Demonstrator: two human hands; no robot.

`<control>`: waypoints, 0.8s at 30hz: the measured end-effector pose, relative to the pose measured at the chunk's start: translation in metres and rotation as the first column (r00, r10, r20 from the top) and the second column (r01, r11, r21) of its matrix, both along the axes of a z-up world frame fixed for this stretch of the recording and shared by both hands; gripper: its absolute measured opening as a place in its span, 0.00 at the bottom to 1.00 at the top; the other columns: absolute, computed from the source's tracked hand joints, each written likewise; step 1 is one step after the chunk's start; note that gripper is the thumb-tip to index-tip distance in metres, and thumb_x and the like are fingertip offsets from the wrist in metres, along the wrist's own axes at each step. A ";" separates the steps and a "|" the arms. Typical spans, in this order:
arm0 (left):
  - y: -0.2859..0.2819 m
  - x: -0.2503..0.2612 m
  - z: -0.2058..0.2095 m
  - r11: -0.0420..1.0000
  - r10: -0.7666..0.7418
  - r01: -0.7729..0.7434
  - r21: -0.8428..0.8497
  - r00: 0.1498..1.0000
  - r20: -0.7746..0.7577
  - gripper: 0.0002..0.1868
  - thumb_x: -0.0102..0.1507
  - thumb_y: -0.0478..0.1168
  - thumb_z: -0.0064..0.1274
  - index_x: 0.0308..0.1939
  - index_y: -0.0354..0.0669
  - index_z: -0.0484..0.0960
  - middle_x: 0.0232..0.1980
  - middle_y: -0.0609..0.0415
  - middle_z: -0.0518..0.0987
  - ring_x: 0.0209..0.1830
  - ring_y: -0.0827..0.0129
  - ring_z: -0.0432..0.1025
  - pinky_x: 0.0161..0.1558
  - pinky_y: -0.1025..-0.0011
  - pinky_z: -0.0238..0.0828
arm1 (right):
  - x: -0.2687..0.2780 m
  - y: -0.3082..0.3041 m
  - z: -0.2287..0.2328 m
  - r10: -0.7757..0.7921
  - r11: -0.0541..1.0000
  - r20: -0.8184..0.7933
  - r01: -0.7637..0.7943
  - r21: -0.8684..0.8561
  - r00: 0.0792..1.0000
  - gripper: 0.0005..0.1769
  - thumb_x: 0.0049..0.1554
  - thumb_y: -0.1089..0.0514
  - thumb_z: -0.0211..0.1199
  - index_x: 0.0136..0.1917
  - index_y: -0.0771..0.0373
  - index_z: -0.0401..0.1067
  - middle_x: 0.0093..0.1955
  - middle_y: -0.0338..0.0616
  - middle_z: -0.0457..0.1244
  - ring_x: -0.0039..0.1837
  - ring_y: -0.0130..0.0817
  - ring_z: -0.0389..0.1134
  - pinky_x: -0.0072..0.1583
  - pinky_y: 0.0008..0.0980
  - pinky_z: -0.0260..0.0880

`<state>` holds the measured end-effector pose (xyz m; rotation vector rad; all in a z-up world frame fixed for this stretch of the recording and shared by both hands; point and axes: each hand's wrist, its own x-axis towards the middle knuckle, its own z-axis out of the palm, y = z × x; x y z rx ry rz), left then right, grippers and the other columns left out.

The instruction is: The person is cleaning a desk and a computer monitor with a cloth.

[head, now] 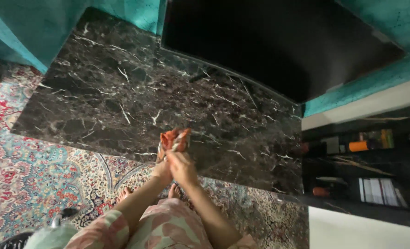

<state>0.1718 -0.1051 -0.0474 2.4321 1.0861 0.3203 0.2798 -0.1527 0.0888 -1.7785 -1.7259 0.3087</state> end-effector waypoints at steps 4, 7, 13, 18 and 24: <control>-0.008 -0.009 0.013 0.989 -0.063 0.075 0.127 0.993 -0.099 0.44 0.45 0.45 0.60 0.67 0.43 0.71 0.67 0.36 0.72 0.66 0.46 0.71 0.64 0.52 0.68 | -0.005 -0.002 -0.009 0.214 0.977 -0.092 -0.211 0.045 0.972 0.27 0.59 0.66 0.57 0.71 0.54 0.71 0.66 0.46 0.66 0.67 0.48 0.67 0.69 0.42 0.68; 0.000 -0.032 0.055 0.909 -0.056 -0.025 -0.416 0.982 -0.181 0.25 0.61 0.44 0.56 0.62 0.45 0.77 0.64 0.40 0.75 0.60 0.54 0.74 0.59 0.59 0.72 | 0.001 0.001 -0.021 0.133 0.980 -0.325 -0.173 -0.099 0.936 0.30 0.60 0.58 0.60 0.74 0.58 0.60 0.68 0.56 0.61 0.69 0.53 0.63 0.69 0.46 0.62; 0.017 -0.063 0.072 0.782 0.513 -0.353 -0.513 0.832 0.210 0.19 0.63 0.45 0.53 0.54 0.43 0.85 0.55 0.43 0.85 0.54 0.54 0.81 0.56 0.58 0.77 | 0.003 -0.009 -0.029 0.269 0.907 -0.249 -0.332 -0.260 0.930 0.31 0.69 0.52 0.49 0.80 0.66 0.52 0.73 0.60 0.59 0.74 0.55 0.57 0.73 0.49 0.56; 0.039 -0.008 0.084 0.808 0.531 -0.419 -0.414 0.822 0.206 0.71 0.42 0.59 0.80 0.73 0.25 0.51 0.63 0.24 0.69 0.61 0.35 0.68 0.55 0.53 0.68 | -0.011 -0.032 -0.018 0.299 0.935 0.179 -0.250 -0.252 0.937 0.31 0.66 0.51 0.55 0.77 0.65 0.56 0.78 0.57 0.57 0.80 0.51 0.56 0.81 0.48 0.53; 0.072 0.023 0.049 0.737 0.654 -0.587 -0.336 0.744 0.135 0.72 0.35 0.61 0.83 0.70 0.32 0.54 0.60 0.31 0.72 0.60 0.39 0.68 0.59 0.52 0.67 | -0.008 -0.039 0.018 0.441 0.882 0.189 -0.384 -0.273 0.877 0.48 0.45 0.49 0.65 0.75 0.69 0.55 0.78 0.63 0.46 0.79 0.58 0.45 0.76 0.50 0.42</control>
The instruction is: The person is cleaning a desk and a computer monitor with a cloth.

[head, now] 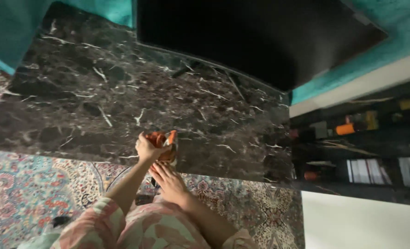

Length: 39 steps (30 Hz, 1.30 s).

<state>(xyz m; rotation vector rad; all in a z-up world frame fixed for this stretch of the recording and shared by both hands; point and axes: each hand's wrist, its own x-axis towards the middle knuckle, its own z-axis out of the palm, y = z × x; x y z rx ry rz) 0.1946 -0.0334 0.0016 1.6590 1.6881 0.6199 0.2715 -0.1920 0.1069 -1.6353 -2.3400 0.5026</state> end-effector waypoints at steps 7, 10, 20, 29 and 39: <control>0.008 -0.014 -0.003 0.938 0.085 0.051 -0.343 0.925 0.371 0.43 0.38 0.49 0.80 0.51 0.32 0.79 0.48 0.47 0.83 0.44 0.64 0.78 0.50 0.65 0.78 | 0.034 0.009 -0.075 -0.028 0.985 -0.096 0.044 0.169 0.995 0.36 0.56 0.66 0.57 0.77 0.51 0.62 0.77 0.43 0.62 0.77 0.46 0.63 0.76 0.42 0.63; -0.001 -0.023 0.011 0.929 -0.127 0.238 -0.283 0.924 0.360 0.31 0.44 0.45 0.75 0.49 0.39 0.84 0.42 0.53 0.85 0.39 0.69 0.78 0.47 0.70 0.76 | 0.045 0.027 -0.054 -0.030 0.981 -0.293 0.084 0.175 0.956 0.33 0.54 0.65 0.61 0.73 0.60 0.62 0.70 0.55 0.61 0.70 0.55 0.63 0.69 0.49 0.65; -0.037 -0.043 0.116 0.769 0.208 0.494 -0.406 0.407 0.889 0.23 0.61 0.43 0.52 0.61 0.44 0.77 0.52 0.51 0.83 0.48 0.66 0.78 0.49 0.65 0.76 | 0.053 0.088 0.044 -0.726 0.686 -0.417 0.610 -0.395 0.546 0.17 0.64 0.50 0.57 0.66 0.50 0.66 0.53 0.47 0.69 0.51 0.41 0.72 0.48 0.33 0.70; -0.037 -0.044 0.125 0.842 0.204 0.398 -0.365 0.392 0.897 0.21 0.66 0.36 0.53 0.64 0.38 0.73 0.51 0.51 0.81 0.46 0.67 0.78 0.48 0.66 0.78 | 0.074 0.079 0.044 -0.791 0.601 -0.598 0.345 -0.721 0.131 0.32 0.58 0.31 0.55 0.71 0.44 0.68 0.68 0.36 0.60 0.68 0.41 0.59 0.64 0.44 0.61; -0.039 -0.025 0.076 0.893 0.262 0.028 -0.449 0.779 0.570 0.17 0.66 0.31 0.40 0.57 0.43 0.77 0.48 0.47 0.83 0.42 0.60 0.80 0.43 0.63 0.79 | 0.037 0.047 0.060 -0.563 0.826 -0.823 -0.051 -0.561 -0.070 0.54 0.45 0.47 0.77 0.80 0.52 0.55 0.69 0.52 0.62 0.63 0.45 0.68 0.59 0.42 0.77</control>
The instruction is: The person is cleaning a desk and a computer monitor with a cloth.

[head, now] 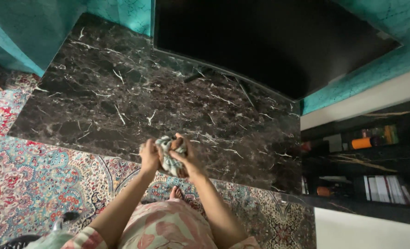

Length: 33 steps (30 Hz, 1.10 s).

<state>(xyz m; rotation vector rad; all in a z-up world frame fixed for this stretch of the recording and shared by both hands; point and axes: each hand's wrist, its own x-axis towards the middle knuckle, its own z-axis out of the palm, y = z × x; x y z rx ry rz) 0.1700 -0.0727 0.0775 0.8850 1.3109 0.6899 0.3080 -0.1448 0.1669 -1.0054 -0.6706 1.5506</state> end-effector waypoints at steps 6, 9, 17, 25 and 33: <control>-0.009 -0.039 -0.071 0.909 0.207 -0.010 0.417 0.879 -0.429 0.20 0.63 0.44 0.62 0.56 0.41 0.78 0.51 0.45 0.82 0.56 0.57 0.71 0.60 0.57 0.60 | 0.039 0.020 -0.084 -0.239 0.961 0.859 0.237 0.142 0.452 0.34 0.58 0.48 0.70 0.75 0.47 0.63 0.67 0.46 0.69 0.60 0.39 0.75 0.54 0.37 0.78; -0.022 -0.058 -0.080 0.929 0.204 -0.021 0.371 0.863 -0.462 0.22 0.58 0.44 0.62 0.55 0.44 0.82 0.51 0.45 0.79 0.53 0.57 0.73 0.59 0.60 0.66 | 0.060 0.017 -0.104 -0.289 0.957 0.955 0.034 0.287 0.069 0.37 0.57 0.52 0.61 0.78 0.39 0.60 0.74 0.44 0.64 0.71 0.39 0.67 0.64 0.43 0.78; -0.036 -0.089 -0.137 0.949 0.155 0.049 0.311 0.788 -0.596 0.23 0.59 0.50 0.61 0.56 0.45 0.82 0.56 0.42 0.78 0.60 0.50 0.69 0.61 0.56 0.62 | 0.067 0.024 -0.114 -0.266 0.941 0.917 -0.285 0.181 -0.297 0.33 0.55 0.32 0.60 0.72 0.35 0.63 0.76 0.47 0.59 0.74 0.60 0.52 0.65 0.76 0.47; -0.024 -0.044 -0.106 0.876 -0.003 0.399 0.270 0.565 -0.825 0.58 0.47 0.64 0.66 0.77 0.52 0.58 0.80 0.37 0.50 0.78 0.35 0.45 0.69 0.36 0.45 | 0.268 0.015 -0.077 0.155 0.886 0.936 0.463 0.010 -0.316 0.19 0.58 0.41 0.54 0.56 0.49 0.75 0.44 0.43 0.68 0.45 0.42 0.71 0.46 0.46 0.72; -0.019 0.012 -0.083 0.859 -0.302 0.504 -0.088 0.361 -0.883 0.88 0.31 0.77 0.68 0.81 0.58 0.27 0.83 0.37 0.21 0.81 0.39 0.13 0.67 0.25 0.18 | 0.178 0.113 -0.101 0.023 0.847 1.000 0.531 -0.016 -0.006 0.17 0.63 0.43 0.56 0.56 0.57 0.70 0.53 0.46 0.64 0.55 0.42 0.67 0.55 0.49 0.68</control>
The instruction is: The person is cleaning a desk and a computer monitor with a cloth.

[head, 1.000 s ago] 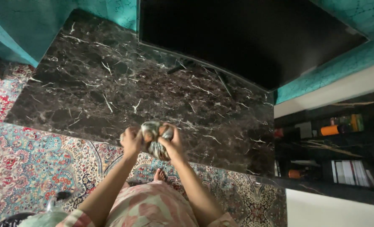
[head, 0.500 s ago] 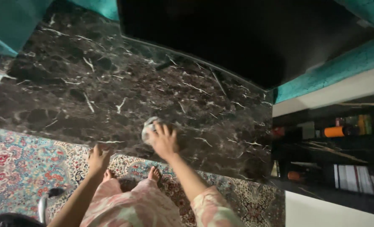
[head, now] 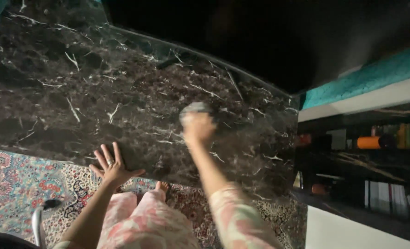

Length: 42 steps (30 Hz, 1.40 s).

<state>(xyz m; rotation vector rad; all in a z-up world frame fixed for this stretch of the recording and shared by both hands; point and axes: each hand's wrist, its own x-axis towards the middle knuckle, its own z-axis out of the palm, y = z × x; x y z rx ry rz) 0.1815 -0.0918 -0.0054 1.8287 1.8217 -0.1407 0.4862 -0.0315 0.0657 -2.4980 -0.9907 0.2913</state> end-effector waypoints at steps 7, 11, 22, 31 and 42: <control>0.016 0.022 0.002 0.981 0.190 -0.194 0.015 0.973 0.128 0.91 0.30 0.79 0.65 0.80 0.53 0.21 0.82 0.41 0.17 0.79 0.42 0.08 0.65 0.22 0.10 | -0.087 -0.028 -0.031 0.549 0.756 0.472 -0.651 0.071 0.689 0.23 0.58 0.39 0.56 0.62 0.50 0.71 0.58 0.53 0.64 0.61 0.56 0.62 0.61 0.63 0.60; -0.006 0.015 0.003 0.985 0.165 -0.169 0.034 0.982 0.095 0.90 0.31 0.81 0.62 0.80 0.53 0.21 0.81 0.40 0.16 0.79 0.40 0.07 0.65 0.22 0.10 | 0.000 -0.043 -0.014 0.536 0.834 0.229 -0.468 -0.291 0.813 0.18 0.70 0.39 0.54 0.55 0.53 0.74 0.52 0.48 0.66 0.54 0.48 0.68 0.55 0.58 0.64; 0.016 0.017 0.018 0.976 0.141 -0.142 -0.163 0.990 -0.022 0.93 0.30 0.77 0.69 0.78 0.55 0.15 0.81 0.40 0.12 0.78 0.36 0.06 0.64 0.19 0.17 | 0.076 0.054 -0.007 -0.099 0.971 0.412 0.179 -0.158 0.906 0.27 0.52 0.38 0.66 0.62 0.44 0.66 0.59 0.46 0.61 0.62 0.48 0.60 0.56 0.57 0.62; 0.011 0.018 0.013 0.979 0.136 -0.135 -0.150 0.991 -0.007 0.94 0.29 0.77 0.69 0.77 0.51 0.15 0.80 0.38 0.10 0.77 0.36 0.04 0.63 0.19 0.16 | -0.151 0.055 -0.008 0.607 0.795 -0.240 -0.581 0.177 0.758 0.29 0.70 0.36 0.41 0.57 0.60 0.72 0.56 0.52 0.66 0.57 0.49 0.66 0.64 0.54 0.63; 0.012 0.019 0.011 0.981 0.091 -0.103 -0.166 0.992 -0.083 0.95 0.31 0.79 0.69 0.78 0.51 0.13 0.80 0.38 0.10 0.78 0.38 0.04 0.63 0.20 0.15 | 0.047 0.031 0.045 0.495 0.863 0.159 -0.504 0.021 0.854 0.14 0.50 0.38 0.70 0.50 0.35 0.80 0.64 0.31 0.65 0.67 0.45 0.63 0.67 0.83 0.38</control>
